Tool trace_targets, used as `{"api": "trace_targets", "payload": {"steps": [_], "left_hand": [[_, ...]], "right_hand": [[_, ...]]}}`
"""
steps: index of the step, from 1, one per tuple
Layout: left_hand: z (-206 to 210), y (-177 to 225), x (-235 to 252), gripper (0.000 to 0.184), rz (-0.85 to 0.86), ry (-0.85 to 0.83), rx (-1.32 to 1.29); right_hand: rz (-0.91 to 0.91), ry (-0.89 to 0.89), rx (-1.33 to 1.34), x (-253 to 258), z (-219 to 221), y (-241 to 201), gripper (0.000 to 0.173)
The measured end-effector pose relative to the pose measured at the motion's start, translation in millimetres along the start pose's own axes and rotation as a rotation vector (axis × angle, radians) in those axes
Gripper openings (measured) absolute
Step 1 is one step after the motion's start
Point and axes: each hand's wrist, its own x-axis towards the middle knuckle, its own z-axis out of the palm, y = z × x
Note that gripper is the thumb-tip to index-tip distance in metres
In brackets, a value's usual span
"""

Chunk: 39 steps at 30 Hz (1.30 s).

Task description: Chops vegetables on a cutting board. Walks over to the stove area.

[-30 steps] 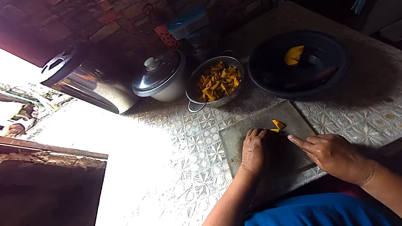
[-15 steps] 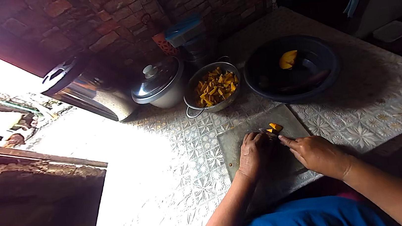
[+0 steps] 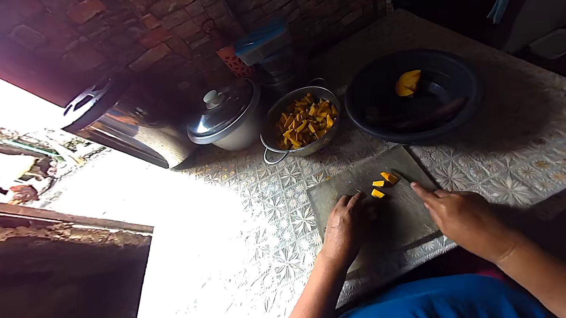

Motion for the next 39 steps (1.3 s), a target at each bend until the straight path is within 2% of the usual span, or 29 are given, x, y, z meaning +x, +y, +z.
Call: {"api": "trace_targets", "payload": {"steps": [3, 6, 13, 20, 25, 30, 34, 36, 39], "left_hand": [[5.8, 3.3, 11.1, 0.045, 0.043, 0.040, -0.046], [14.4, 1.4, 19.2, 0.056, 0.087, 0.067, -0.064], [24.9, -13.3, 32.0, 0.049, 0.171, 0.038, 0.251], [19.1, -18.3, 59.9, 0.041, 0.207, -0.042, 0.299], [11.1, -18.3, 79.2, 0.043, 0.157, -0.132, 0.385], [11.1, -20.7, 87.7, 0.043, 0.156, -0.138, 0.420], [4.3, -10.0, 87.5, 0.046, 0.060, -0.237, 0.436], [1.3, -9.1, 86.8, 0.044, 0.054, -0.181, 0.380], [-18.4, -8.8, 96.4, 0.039, 0.117, 0.107, 0.260]], "right_hand": [[-0.078, 0.008, 0.100, 0.7, 5.1, -10.7, 0.040], [-0.029, 0.076, 0.139, 3.6, 1.4, -4.9, 0.042], [0.093, 0.140, 0.137, -15.4, -2.1, 41.3, 0.045], [0.170, 0.239, 0.109, -27.4, 10.4, 60.8, 0.045], [0.182, 0.322, -0.027, -28.3, 27.3, 56.9, 0.044], [0.182, 0.357, -0.059, -28.7, 30.5, 58.2, 0.044], [0.197, 0.370, -0.078, -27.9, 31.5, 57.7, 0.045], [0.202, 0.370, -0.085, -28.6, 32.2, 57.8, 0.045], [0.194, 0.384, -0.084, -27.5, 31.8, 57.4, 0.045]]}}
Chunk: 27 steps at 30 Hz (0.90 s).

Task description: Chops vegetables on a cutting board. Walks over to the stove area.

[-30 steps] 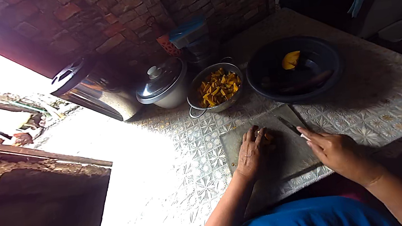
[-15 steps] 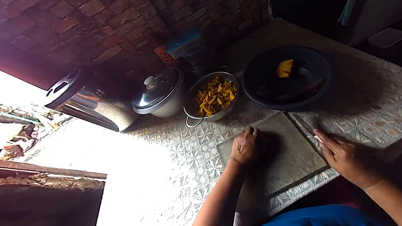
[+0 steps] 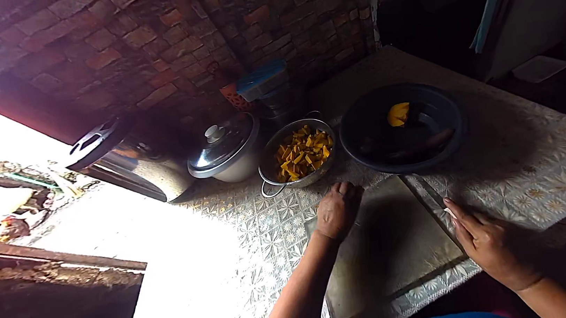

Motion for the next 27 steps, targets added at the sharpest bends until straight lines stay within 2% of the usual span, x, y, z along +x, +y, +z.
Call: {"api": "trace_targets", "payload": {"steps": [2, 5, 7, 10, 12, 14, 17, 21, 24, 27], "left_hand": [[-21.6, -9.8, 21.1, 0.035, 0.007, 0.211, -0.013], [-63.9, -29.9, 60.5, 0.035, -0.044, 0.306, 0.024], [-87.7, -47.1, 89.2, 0.038, -0.082, 0.268, 0.102], [-106.3, -68.7, 121.6, 0.039, -0.229, 0.050, 0.164], [-106.0, -68.8, 134.0, 0.040, -0.298, -0.040, 0.206], [-97.0, -58.6, 141.8, 0.036, -0.252, -0.047, 0.203], [-70.5, -29.9, 155.4, 0.029, -0.026, -0.042, 0.145], [-32.0, 16.7, 186.4, 0.032, 0.185, -0.208, 0.088], [-1.4, 44.2, 214.2, 0.042, 0.155, -0.389, 0.070], [28.3, 63.7, 239.9, 0.059, -0.005, -0.495, 0.016]], "right_hand": [[-0.002, 0.001, 0.005, 0.1, -0.5, -0.4, 0.045], [-0.009, -0.007, 0.010, 0.6, -1.3, 1.3, 0.044], [-0.009, -0.004, 0.017, 0.5, -0.8, 2.0, 0.044], [-0.006, 0.007, 0.028, -0.2, -0.2, 2.6, 0.043], [0.003, 0.022, 0.034, -0.9, 1.4, 3.8, 0.043], [0.010, 0.037, 0.030, -1.3, 3.1, 3.8, 0.042], [0.017, 0.034, 0.011, -0.5, 3.6, 2.9, 0.041], [0.020, 0.021, 0.000, -2.3, 4.5, 5.0, 0.040], [0.019, 0.053, -0.006, -6.9, 10.7, 8.6, 0.041], [0.030, 0.006, -0.026, -5.6, 3.4, 6.2, 0.041]]}}
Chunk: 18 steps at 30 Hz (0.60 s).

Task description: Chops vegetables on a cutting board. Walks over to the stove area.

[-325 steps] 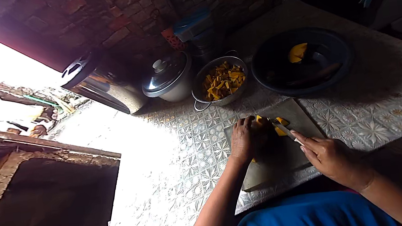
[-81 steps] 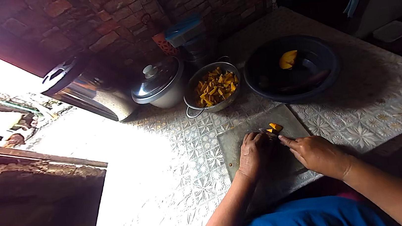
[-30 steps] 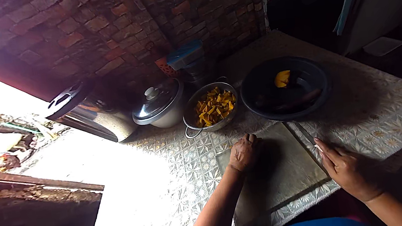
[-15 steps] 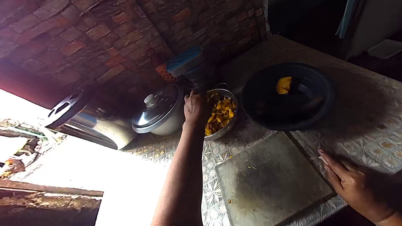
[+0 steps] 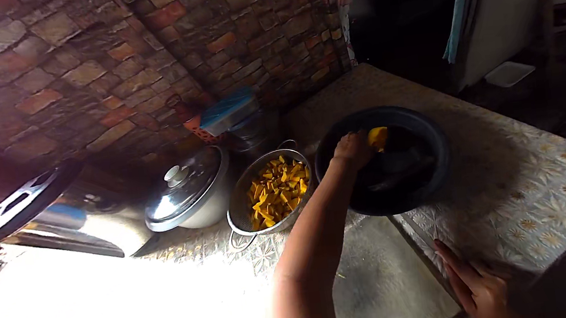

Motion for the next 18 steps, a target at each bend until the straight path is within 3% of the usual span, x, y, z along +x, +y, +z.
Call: {"api": "trace_targets", "payload": {"steps": [4, 8, 14, 18], "left_hand": [[17.4, 15.2, 40.9, 0.062, 0.017, -0.018, -0.089], [22.8, 27.2, 51.3, 0.040, 0.032, 0.022, -0.006], [28.4, 16.2, 33.9, 0.027, -0.028, 0.096, 0.136], [7.8, 7.0, -0.6, 0.032, 0.039, 0.181, -0.101]], "right_hand": [[0.024, -0.105, -0.026, 7.5, -15.1, -4.1, 0.040], [0.030, -0.143, 0.001, 8.2, -17.1, -3.2, 0.039], [0.020, -0.110, -0.004, 7.9, -14.7, -3.6, 0.041], [0.044, -0.042, 0.017, 3.4, -10.0, -2.7, 0.042]]}}
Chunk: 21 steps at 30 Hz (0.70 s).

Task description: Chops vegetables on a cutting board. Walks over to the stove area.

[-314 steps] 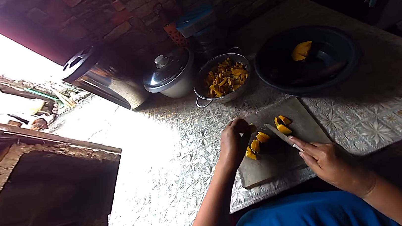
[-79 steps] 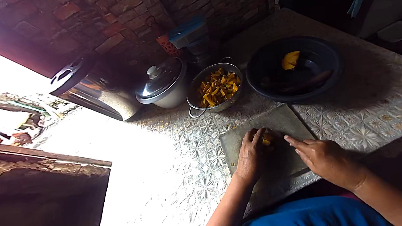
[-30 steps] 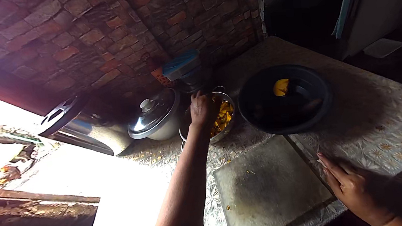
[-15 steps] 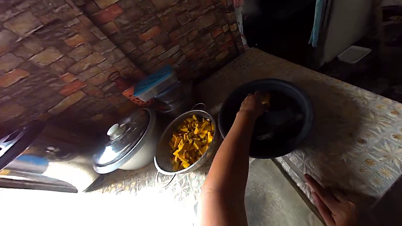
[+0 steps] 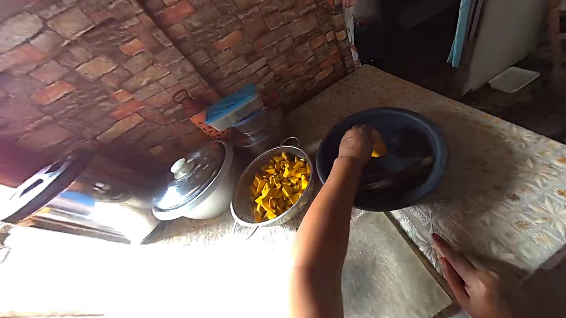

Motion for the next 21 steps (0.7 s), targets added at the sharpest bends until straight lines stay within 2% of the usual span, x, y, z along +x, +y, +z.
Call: {"api": "trace_targets", "payload": {"steps": [3, 7, 9, 11, 13, 15, 18, 21], "left_hand": [[-34.0, -3.6, -53.2, 0.035, 0.096, 0.136, -0.168], [-65.4, -14.9, -148.4, 0.036, 0.136, 0.198, -0.144], [-75.5, -18.4, -197.6, 0.037, 0.041, 0.085, -0.083], [-78.1, -21.3, -235.9, 0.038, -0.098, -0.111, 0.040], [-69.1, -27.5, -263.7, 0.035, -0.194, -0.247, 0.147], [-48.7, -37.7, -282.5, 0.031, -0.239, -0.272, 0.187], [-19.1, -42.9, -294.2, 0.038, -0.285, -0.330, 0.168], [9.1, -46.9, -309.1, 0.042, -0.255, -0.190, 0.029]], "right_hand": [[0.003, 0.071, 0.033, -3.5, 9.6, 0.6, 0.042], [-0.033, 0.060, 0.046, -2.9, 7.8, 0.8, 0.045], [-0.029, 0.035, 0.016, -2.2, 4.8, -2.0, 0.048], [-0.029, 0.033, 0.012, -1.3, 3.3, -3.1, 0.047], [-0.026, 0.000, 0.040, -2.4, 2.4, -4.1, 0.046], [-0.019, -0.022, 0.052, -2.0, 1.4, -5.6, 0.046], [-0.031, -0.035, 0.071, 0.2, 0.4, -6.6, 0.047], [-0.023, -0.086, 0.115, 0.8, -7.9, -8.2, 0.046]]}}
